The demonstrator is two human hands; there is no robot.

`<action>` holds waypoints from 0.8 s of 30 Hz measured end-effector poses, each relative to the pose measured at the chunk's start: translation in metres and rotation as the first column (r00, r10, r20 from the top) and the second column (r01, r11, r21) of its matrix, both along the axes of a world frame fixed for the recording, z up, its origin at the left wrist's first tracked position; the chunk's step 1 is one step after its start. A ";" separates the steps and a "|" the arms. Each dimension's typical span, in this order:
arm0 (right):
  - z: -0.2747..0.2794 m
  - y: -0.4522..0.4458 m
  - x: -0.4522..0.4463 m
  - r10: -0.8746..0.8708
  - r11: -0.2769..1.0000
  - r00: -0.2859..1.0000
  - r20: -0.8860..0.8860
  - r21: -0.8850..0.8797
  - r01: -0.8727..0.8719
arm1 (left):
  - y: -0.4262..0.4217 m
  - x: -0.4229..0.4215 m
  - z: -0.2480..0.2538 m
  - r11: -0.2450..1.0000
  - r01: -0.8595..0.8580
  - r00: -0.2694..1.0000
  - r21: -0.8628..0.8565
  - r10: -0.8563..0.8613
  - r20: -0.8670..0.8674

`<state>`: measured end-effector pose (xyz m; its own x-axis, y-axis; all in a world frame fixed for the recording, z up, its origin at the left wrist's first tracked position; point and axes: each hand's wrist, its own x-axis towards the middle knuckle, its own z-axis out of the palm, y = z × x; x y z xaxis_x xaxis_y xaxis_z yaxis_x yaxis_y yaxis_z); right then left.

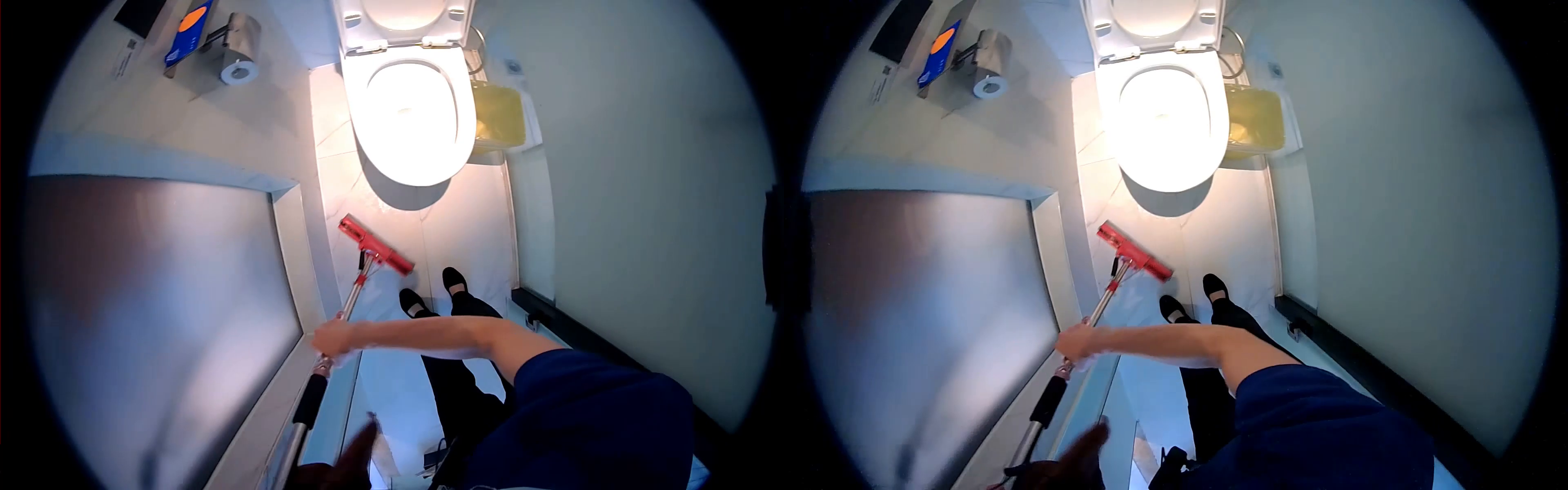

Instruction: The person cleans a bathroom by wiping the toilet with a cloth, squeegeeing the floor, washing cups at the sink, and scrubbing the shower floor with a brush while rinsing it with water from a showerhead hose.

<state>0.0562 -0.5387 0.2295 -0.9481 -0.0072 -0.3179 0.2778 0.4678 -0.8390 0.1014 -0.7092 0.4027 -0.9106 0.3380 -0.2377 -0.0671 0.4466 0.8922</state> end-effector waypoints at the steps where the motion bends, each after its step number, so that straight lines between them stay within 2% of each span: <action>1: 0.001 0.010 0.007 0.063 0.998 0.998 0.023 -0.012 -0.063 | -0.004 0.005 0.003 1.000 -0.015 1.000 -0.002 0.015 0.003; 3: 0.016 0.035 0.023 0.134 0.990 0.985 0.111 0.032 -0.138 | -0.014 0.016 0.010 0.999 -0.032 0.999 -0.016 0.032 0.003; 5: 0.001 0.050 0.039 0.315 0.939 0.936 0.158 0.095 -0.332 | -0.030 0.029 0.017 0.999 -0.046 0.999 -0.022 0.046 -0.009; 7: -0.027 0.035 0.060 0.201 0.920 0.954 0.222 0.291 -0.261 | -0.054 0.046 0.023 0.998 -0.056 0.998 0.000 0.056 -0.020; 9: -0.080 0.020 0.078 0.225 0.876 0.949 0.219 0.382 -0.296 | -0.077 0.062 0.025 0.998 -0.055 0.998 0.013 0.055 -0.014; 12: -0.098 -0.036 0.096 0.073 0.816 0.996 0.051 0.570 -0.089 | -0.124 0.063 0.030 0.998 -0.042 0.999 0.042 0.043 -0.008; 14: -0.099 -0.093 0.105 0.079 0.841 0.997 -0.005 0.537 -0.064 | -0.157 0.069 0.036 0.999 -0.040 0.999 0.036 0.040 -0.008; 15: -0.083 -0.131 0.105 0.104 0.855 0.983 0.149 0.492 -0.165 | -0.177 0.070 0.040 0.998 -0.049 0.999 0.030 0.049 -0.004; 16: -0.087 -0.181 0.112 0.094 0.897 0.991 0.091 0.425 -0.124 | -0.197 0.070 0.048 0.998 -0.060 0.998 0.020 0.061 -0.004; 17: -0.070 -0.221 0.114 0.135 0.916 0.972 0.191 0.351 -0.196 | -0.215 0.069 0.055 0.997 -0.073 0.997 0.004 0.073 -0.008; 18: -0.061 -0.261 0.120 0.211 0.916 0.959 0.187 0.305 -0.261 | -0.233 0.070 0.062 0.996 -0.086 0.996 -0.003 0.086 -0.008; 19: -0.062 -0.303 0.127 0.192 0.934 0.974 0.123 0.283 -0.220 | -0.250 0.069 0.068 0.995 -0.096 0.995 -0.008 0.096 -0.007; 20: -0.046 -0.318 0.126 0.282 0.936 0.943 0.177 0.167 -0.311 | -0.263 0.070 0.073 0.994 -0.107 0.994 -0.019 0.107 0.003; 21: -0.031 -0.331 0.132 0.275 0.950 0.951 0.143 0.112 -0.292 | -0.276 0.071 0.078 0.993 -0.118 0.993 -0.025 0.118 0.015; 23: -0.029 -0.356 0.146 0.197 0.963 0.980 0.023 0.182 -0.197 | -0.305 0.073 0.084 0.989 -0.142 0.989 -0.037 0.143 0.039; 24: -0.032 -0.357 0.153 0.194 0.965 0.979 0.069 0.165 -0.203 | -0.316 0.074 0.087 0.988 -0.149 0.987 -0.041 0.151 0.059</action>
<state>0.2092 -0.8957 0.1971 -0.9154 -0.1353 -0.3792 0.2055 0.6531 -0.7289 0.1751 -1.0249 0.4899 -0.9335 0.1890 -0.3049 -0.1903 0.4595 0.8675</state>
